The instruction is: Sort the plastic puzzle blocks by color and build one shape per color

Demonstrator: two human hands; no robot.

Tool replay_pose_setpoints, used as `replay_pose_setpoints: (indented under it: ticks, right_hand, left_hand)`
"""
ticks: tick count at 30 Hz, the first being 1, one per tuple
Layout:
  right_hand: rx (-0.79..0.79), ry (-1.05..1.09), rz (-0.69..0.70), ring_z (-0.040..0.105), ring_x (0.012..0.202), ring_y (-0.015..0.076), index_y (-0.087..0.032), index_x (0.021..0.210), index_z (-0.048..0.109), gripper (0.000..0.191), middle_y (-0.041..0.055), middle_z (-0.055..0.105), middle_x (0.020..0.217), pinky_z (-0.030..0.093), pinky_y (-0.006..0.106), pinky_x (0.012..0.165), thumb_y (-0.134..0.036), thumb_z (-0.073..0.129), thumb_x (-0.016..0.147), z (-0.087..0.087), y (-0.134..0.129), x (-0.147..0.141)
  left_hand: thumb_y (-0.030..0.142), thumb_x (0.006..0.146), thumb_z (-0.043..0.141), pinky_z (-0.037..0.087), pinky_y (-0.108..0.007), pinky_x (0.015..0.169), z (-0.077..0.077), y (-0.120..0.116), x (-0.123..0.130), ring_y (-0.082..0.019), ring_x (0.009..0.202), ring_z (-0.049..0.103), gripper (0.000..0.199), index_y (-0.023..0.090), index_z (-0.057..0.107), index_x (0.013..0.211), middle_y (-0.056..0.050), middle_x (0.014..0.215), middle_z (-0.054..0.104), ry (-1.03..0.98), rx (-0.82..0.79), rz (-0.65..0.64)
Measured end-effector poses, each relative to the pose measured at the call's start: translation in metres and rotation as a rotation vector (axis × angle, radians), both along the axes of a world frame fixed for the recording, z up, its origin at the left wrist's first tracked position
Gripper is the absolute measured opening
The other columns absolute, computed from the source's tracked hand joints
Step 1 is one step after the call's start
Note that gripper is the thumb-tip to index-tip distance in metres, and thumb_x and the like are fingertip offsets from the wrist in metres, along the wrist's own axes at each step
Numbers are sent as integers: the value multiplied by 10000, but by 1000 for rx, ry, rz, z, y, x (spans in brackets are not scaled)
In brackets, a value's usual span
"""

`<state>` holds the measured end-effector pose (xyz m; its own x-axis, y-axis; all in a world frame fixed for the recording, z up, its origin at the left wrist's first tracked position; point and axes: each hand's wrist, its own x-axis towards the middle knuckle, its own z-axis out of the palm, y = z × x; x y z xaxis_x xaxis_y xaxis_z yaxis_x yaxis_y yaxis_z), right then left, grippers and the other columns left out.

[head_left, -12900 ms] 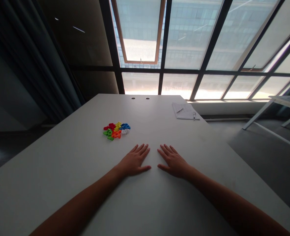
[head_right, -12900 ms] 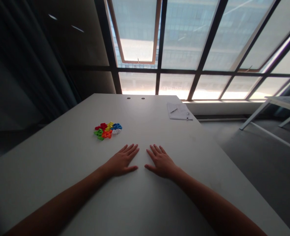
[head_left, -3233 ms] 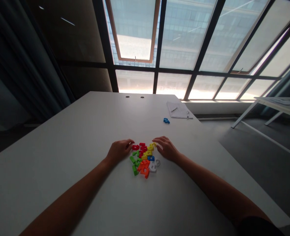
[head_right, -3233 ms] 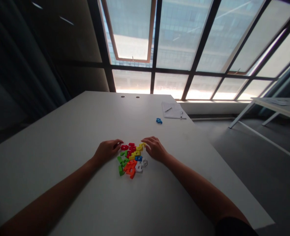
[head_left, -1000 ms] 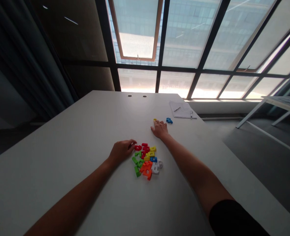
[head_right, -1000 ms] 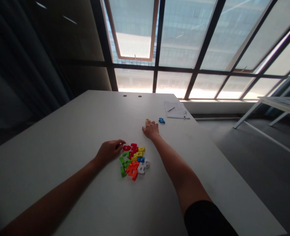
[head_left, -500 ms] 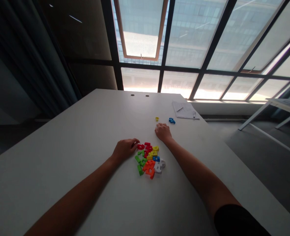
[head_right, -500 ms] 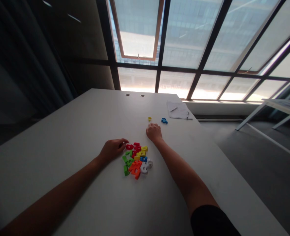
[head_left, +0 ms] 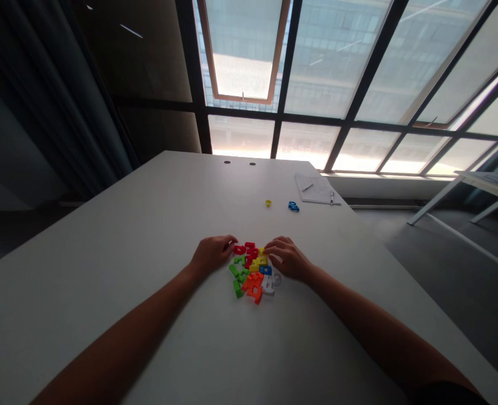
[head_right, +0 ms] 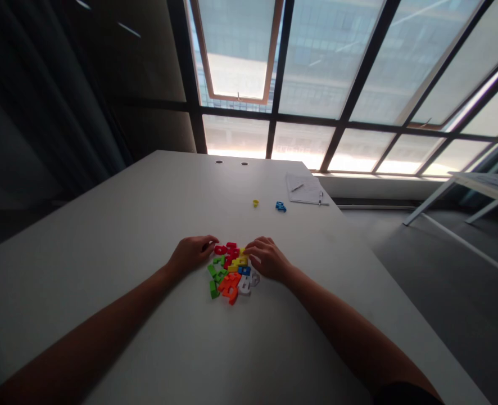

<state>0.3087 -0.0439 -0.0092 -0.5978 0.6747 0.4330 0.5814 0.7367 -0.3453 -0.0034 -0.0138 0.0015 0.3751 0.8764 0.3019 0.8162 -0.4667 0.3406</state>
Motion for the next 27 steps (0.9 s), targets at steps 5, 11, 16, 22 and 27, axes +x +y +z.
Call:
replay_pose_setpoints:
  ticks: [5,11,16,22,27]
  right_hand:
    - [7,49,-222,670,1050,241,-229,1123,771,215,110,740,1125,559,425,979,-177,594,1013,-5,13,-2]
    - [37,5,-358,665,1051,234,-173,1188,758,264,126,709,1142,557,371,997,-129,574,1004,-13,32,8]
    - [-2,-78,-499,668,1121,226,-158,1264,748,338,144,701,1247,512,340,1062,-100,550,996,-12,72,13]
    - [-51,-136,-649,686,1123,219,-165,1293,737,362,139,723,1247,501,289,1035,-95,504,1025,-6,124,2]
    - [-53,-143,-706,684,1139,246,-111,1288,719,369,172,727,1244,495,299,1032,-66,472,1017,-5,157,-6]
  left_hand:
    - [358,964,530,477,-301,714,2,-1,-1,-212,777,733,329,270,813,1105,-37,916,819,0,-11,-6]
    - [358,967,539,464,-300,697,3,-1,-1,-208,763,729,317,276,813,1104,-31,914,819,6,-16,3]
    - [350,969,550,471,-294,718,2,0,1,-207,790,734,297,275,810,1094,-32,926,819,7,-14,-13]
    - [348,971,565,469,-290,720,2,0,1,-200,773,728,274,278,806,1079,-26,922,816,-7,-25,-11]
    - [356,977,564,467,-291,712,1,0,0,-196,755,725,278,274,806,1087,-25,920,816,-15,-34,-19]
